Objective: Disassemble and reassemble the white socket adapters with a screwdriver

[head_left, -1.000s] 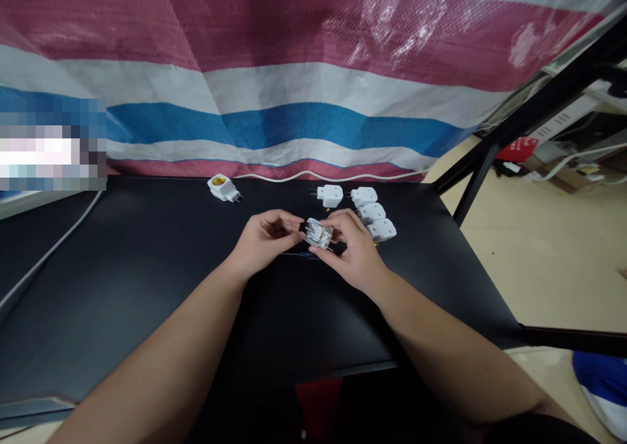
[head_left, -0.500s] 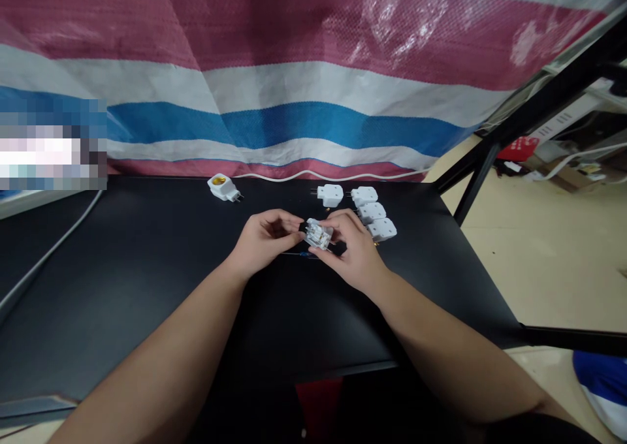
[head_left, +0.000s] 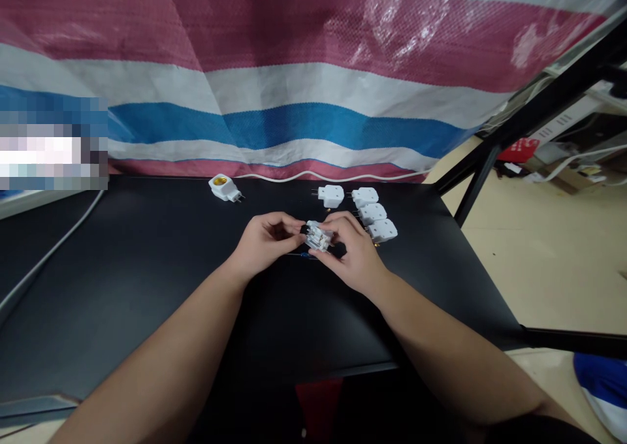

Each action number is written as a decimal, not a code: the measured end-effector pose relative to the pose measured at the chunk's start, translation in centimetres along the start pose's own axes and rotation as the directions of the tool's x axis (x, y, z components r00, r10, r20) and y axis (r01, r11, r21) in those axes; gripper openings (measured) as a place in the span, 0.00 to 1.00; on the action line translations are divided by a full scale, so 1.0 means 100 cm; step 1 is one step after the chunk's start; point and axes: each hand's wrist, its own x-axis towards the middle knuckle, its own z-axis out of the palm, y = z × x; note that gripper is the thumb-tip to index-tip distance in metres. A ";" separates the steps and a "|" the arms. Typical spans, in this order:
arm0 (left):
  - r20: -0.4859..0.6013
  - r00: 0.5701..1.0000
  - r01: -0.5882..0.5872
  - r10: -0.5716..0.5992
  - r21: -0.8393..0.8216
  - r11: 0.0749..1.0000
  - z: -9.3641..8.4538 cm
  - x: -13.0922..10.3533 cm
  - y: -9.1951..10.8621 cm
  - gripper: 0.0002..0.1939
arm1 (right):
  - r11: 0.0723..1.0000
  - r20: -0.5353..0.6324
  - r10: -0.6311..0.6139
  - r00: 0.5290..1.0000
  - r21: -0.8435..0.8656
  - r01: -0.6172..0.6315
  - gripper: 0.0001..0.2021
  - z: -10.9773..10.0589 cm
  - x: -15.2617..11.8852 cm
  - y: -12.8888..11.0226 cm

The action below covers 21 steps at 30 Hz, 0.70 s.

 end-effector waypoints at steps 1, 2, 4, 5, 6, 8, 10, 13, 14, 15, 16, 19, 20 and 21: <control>0.000 1.000 -0.008 0.008 0.007 1.000 0.000 0.000 0.000 0.13 | 1.000 -0.001 0.007 1.000 0.017 -0.007 0.18 0.000 0.000 0.000; 0.004 1.000 -0.013 0.013 0.010 1.000 0.000 0.000 0.000 0.13 | 0.999 -0.003 0.018 1.000 0.035 -0.017 0.19 0.001 0.000 0.000; 0.015 1.000 -0.013 0.013 -0.003 1.000 -0.001 0.001 0.001 0.13 | 0.997 -0.010 0.038 0.999 0.072 -0.038 0.20 0.001 0.000 0.000; 0.024 1.000 -0.008 0.008 -0.020 1.000 -0.001 0.001 0.001 0.13 | 0.995 -0.015 0.047 0.999 0.090 -0.045 0.20 0.001 0.000 0.000; 0.035 0.999 0.002 0.000 -0.044 0.999 0.000 0.001 0.002 0.13 | 0.993 -0.021 0.057 0.998 0.109 -0.054 0.20 0.002 0.000 -0.001; 0.053 0.998 0.032 -0.027 -0.102 0.994 0.000 0.001 0.004 0.13 | 0.986 -0.031 0.075 0.997 0.150 -0.070 0.20 0.002 -0.001 -0.001; 0.065 0.996 0.078 -0.069 -0.158 0.984 0.001 0.000 0.005 0.12 | 0.977 -0.031 0.100 0.995 0.194 -0.092 0.20 0.003 -0.002 -0.001; 0.074 0.989 0.142 -0.129 -0.208 0.968 0.002 -0.001 0.007 0.12 | 0.963 -0.022 0.123 0.992 0.245 -0.114 0.20 0.004 -0.003 0.000; 0.082 0.986 0.158 -0.143 -0.222 0.962 0.002 -0.002 0.007 0.13 | 0.959 -0.023 0.123 0.992 0.260 -0.112 0.21 0.005 -0.003 0.000; 0.094 0.983 0.174 -0.155 -0.239 0.955 0.002 -0.002 0.008 0.13 | 0.956 -0.026 0.119 0.993 0.274 -0.107 0.21 0.005 -0.003 0.000; 0.111 0.980 0.191 -0.168 -0.258 0.947 0.002 -0.002 0.008 0.14 | 0.953 -0.026 0.116 0.993 0.285 -0.104 0.21 0.005 -0.003 0.000; 0.176 0.965 0.244 -0.196 -0.317 0.916 0.001 -0.002 0.011 0.15 | 0.948 -0.014 0.119 0.993 0.298 -0.110 0.21 0.005 -0.002 -0.001; 0.193 0.960 0.257 -0.202 -0.329 0.909 0.002 -0.003 0.012 0.16 | 0.947 -0.004 0.121 0.993 0.300 -0.114 0.21 0.004 -0.002 -0.001; 0.206 0.957 0.265 -0.204 -0.335 0.904 0.002 -0.003 0.012 0.17 | 0.946 0.004 0.119 0.993 0.303 -0.115 0.21 0.004 -0.002 -0.001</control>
